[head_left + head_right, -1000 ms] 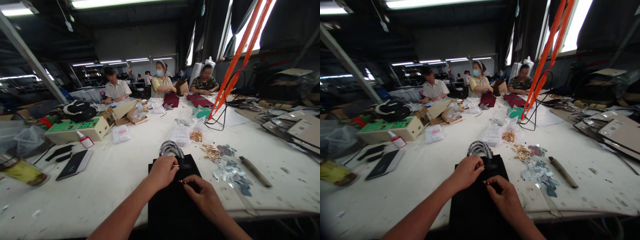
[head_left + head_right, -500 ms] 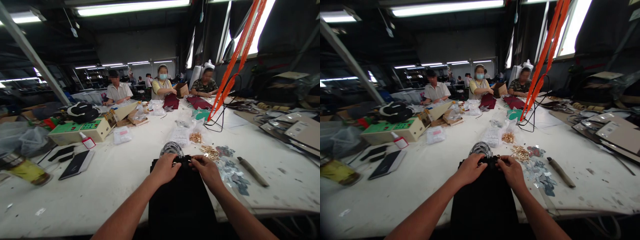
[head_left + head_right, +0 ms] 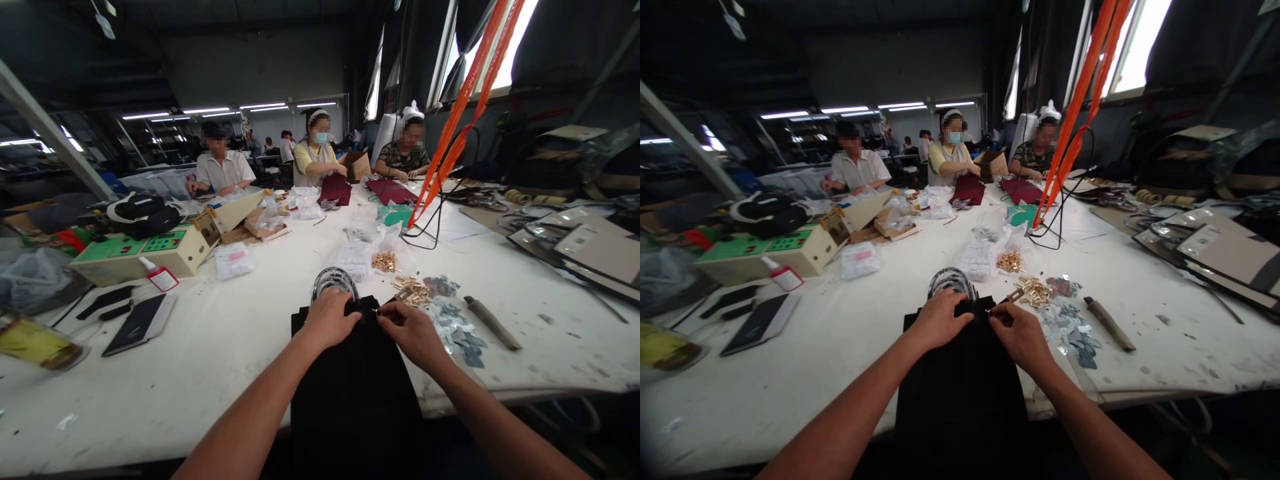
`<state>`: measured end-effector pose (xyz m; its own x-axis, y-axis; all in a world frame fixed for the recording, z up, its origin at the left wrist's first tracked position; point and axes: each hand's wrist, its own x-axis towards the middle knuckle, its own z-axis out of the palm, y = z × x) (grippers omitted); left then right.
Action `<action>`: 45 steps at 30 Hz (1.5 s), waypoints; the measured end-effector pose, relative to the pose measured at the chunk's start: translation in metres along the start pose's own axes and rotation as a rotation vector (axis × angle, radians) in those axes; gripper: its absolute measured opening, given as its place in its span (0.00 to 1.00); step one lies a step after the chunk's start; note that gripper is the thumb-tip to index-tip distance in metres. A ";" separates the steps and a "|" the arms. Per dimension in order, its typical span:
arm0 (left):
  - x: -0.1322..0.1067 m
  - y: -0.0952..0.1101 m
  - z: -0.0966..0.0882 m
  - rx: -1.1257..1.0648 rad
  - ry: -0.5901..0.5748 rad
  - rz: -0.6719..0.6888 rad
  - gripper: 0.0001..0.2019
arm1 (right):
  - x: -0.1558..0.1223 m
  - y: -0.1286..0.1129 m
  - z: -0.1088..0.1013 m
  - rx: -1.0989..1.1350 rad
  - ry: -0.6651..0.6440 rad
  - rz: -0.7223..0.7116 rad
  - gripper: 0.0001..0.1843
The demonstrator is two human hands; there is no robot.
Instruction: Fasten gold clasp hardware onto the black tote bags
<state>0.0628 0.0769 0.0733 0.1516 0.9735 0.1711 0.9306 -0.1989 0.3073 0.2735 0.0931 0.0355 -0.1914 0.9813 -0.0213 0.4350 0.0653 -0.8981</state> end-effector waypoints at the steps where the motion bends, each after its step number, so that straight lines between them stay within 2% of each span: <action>1: 0.001 0.001 -0.001 -0.004 -0.009 -0.007 0.20 | -0.001 -0.001 0.001 -0.010 0.002 -0.006 0.23; 8: 0.006 0.012 -0.012 -0.045 -0.054 -0.027 0.13 | -0.006 -0.009 0.003 -0.115 0.031 -0.093 0.21; 15: 0.001 0.023 -0.021 -0.098 0.010 -0.037 0.10 | -0.010 -0.016 0.002 -0.227 0.018 -0.094 0.17; 21: -0.003 0.029 -0.027 -0.110 0.034 -0.023 0.08 | -0.013 -0.026 -0.005 -0.300 0.005 -0.137 0.19; 24: -0.005 0.031 -0.029 -0.113 0.040 -0.027 0.07 | -0.015 -0.033 -0.011 -0.402 -0.042 -0.158 0.17; 28: -0.006 0.033 -0.032 -0.090 0.044 -0.036 0.07 | -0.018 -0.036 -0.013 -0.480 -0.020 -0.203 0.17; 34: -0.007 0.038 -0.036 -0.030 -0.028 -0.089 0.11 | -0.022 -0.035 -0.012 -0.596 -0.002 -0.261 0.18; 37: -0.008 0.038 -0.037 -0.010 -0.038 -0.073 0.12 | -0.022 -0.037 -0.013 -0.659 -0.023 -0.267 0.19; 45: -0.013 0.035 -0.027 -0.021 0.080 0.035 0.11 | -0.024 -0.041 -0.016 -0.744 -0.070 -0.203 0.20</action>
<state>0.0847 0.0543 0.1077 0.1563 0.9540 0.2558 0.9179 -0.2359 0.3192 0.2739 0.0702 0.0797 -0.3753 0.9248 0.0619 0.8573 0.3717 -0.3562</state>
